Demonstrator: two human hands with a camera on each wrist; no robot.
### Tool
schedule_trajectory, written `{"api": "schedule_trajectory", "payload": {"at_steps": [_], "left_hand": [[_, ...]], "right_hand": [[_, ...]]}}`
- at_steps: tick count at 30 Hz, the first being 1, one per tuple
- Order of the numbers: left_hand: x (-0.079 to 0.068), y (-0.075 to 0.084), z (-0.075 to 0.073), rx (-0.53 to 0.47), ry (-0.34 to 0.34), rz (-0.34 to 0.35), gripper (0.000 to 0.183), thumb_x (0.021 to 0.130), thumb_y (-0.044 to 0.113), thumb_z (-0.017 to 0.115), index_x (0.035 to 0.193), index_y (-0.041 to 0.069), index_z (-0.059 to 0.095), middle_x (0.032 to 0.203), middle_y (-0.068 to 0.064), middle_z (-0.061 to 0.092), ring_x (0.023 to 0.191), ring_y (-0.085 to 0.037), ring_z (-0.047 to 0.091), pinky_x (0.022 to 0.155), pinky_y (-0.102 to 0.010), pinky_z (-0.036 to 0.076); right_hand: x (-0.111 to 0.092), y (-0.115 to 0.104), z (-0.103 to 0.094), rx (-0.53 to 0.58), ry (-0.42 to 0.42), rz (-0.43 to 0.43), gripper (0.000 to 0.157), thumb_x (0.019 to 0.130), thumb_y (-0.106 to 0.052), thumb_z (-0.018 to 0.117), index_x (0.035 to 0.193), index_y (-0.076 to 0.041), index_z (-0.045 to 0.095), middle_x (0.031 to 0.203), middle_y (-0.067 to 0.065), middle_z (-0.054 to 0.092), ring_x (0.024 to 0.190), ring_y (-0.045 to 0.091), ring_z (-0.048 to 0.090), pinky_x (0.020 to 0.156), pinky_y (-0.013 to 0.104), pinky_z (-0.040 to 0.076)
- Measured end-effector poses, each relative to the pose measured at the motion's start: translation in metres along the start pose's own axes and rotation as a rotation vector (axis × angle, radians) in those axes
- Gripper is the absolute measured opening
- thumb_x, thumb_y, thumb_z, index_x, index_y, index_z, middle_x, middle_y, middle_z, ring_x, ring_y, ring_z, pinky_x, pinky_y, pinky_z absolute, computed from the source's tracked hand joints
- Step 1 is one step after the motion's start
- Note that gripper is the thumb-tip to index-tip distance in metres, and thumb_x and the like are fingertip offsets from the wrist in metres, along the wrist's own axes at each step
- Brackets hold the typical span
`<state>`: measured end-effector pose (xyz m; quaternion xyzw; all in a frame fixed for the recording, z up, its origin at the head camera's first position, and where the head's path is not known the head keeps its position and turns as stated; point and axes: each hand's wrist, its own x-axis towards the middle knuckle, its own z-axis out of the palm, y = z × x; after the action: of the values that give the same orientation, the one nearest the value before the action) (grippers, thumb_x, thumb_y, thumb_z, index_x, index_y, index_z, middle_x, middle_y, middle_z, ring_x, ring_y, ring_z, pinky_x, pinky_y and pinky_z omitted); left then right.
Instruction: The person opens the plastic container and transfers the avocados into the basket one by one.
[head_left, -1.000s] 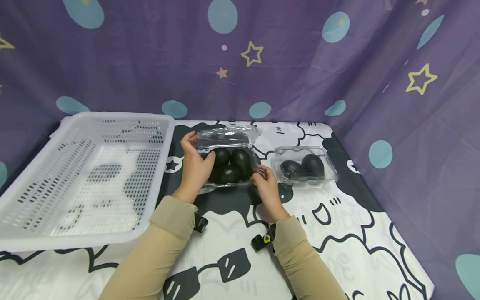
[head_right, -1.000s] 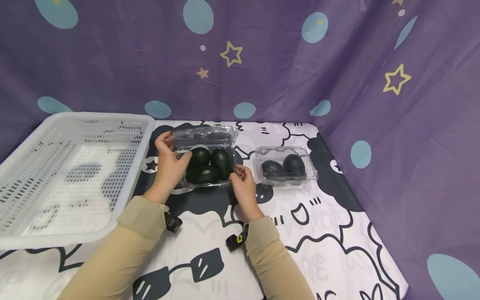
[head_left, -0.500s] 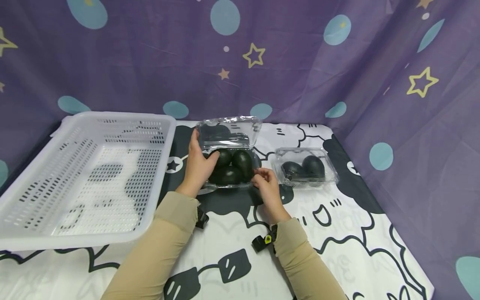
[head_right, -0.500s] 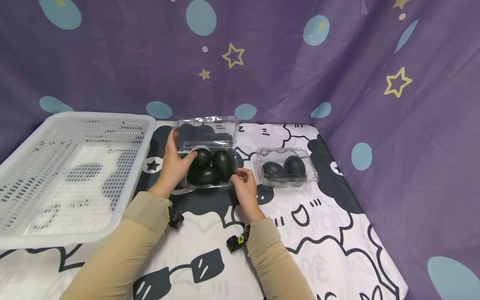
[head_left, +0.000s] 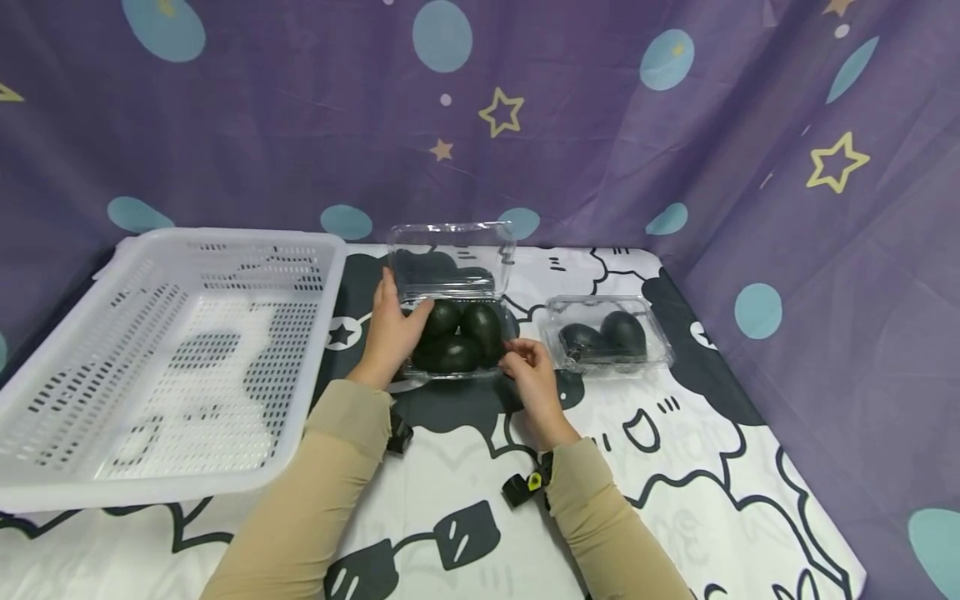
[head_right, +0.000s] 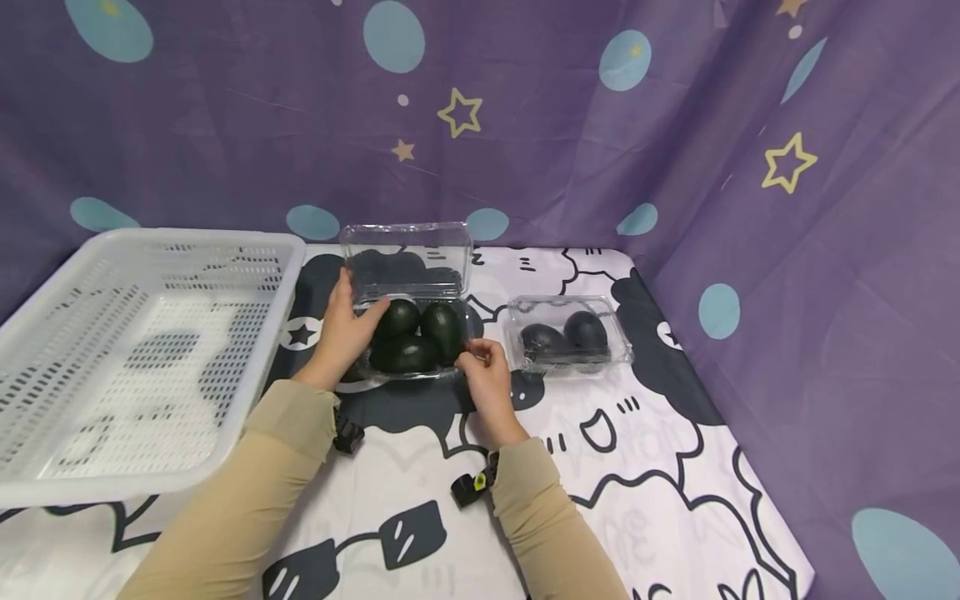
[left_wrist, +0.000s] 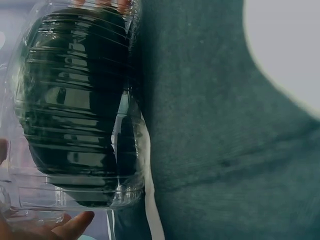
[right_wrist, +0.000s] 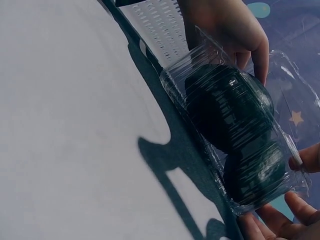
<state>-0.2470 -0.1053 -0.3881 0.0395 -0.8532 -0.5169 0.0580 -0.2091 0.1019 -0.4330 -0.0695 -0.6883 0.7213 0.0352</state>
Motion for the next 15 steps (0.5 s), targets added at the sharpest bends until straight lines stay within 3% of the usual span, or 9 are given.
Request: {"api": "schedule_trajectory", "payload": {"at_steps": [6,11,15], "left_hand": [[0.0014,-0.0025,-0.0009,0.016,-0.034,-0.036,0.089,0.100,0.042,0.051,0.159,0.012,-0.009,0.166,-0.020,-0.001,0.153,-0.037,0.008,0.123,-0.053,0.016],[0.0024,-0.0056,-0.0002,0.045,-0.042,-0.028,0.085,0.101,0.040,0.051,0.158,0.002,0.001,0.165,-0.023,0.006,0.153,-0.039,0.012,0.123,-0.053,0.018],[0.0030,-0.0094,0.0007,0.090,-0.083,-0.069,0.083,0.101,0.045,0.048,0.158,-0.001,0.008,0.164,-0.023,0.010,0.152,-0.039,0.015,0.122,-0.053,0.019]], "right_hand": [[-0.0001,-0.0003,-0.0003,0.000,-0.004,0.005,0.037,0.085,-0.003,0.053,0.121,0.005,0.053,0.112,0.015,0.061,0.080,0.004,0.058,0.077,0.018,0.049],[-0.0006,-0.0002,-0.0004,-0.018,-0.004,0.008,0.036,0.085,-0.005,0.053,0.120,0.004,0.054,0.115,0.017,0.062,0.081,0.004,0.058,0.078,0.019,0.049],[-0.0009,-0.0005,-0.0004,-0.020,0.000,0.005,0.035,0.085,-0.005,0.054,0.119,0.004,0.054,0.116,0.017,0.063,0.081,0.004,0.058,0.078,0.019,0.049]]}}
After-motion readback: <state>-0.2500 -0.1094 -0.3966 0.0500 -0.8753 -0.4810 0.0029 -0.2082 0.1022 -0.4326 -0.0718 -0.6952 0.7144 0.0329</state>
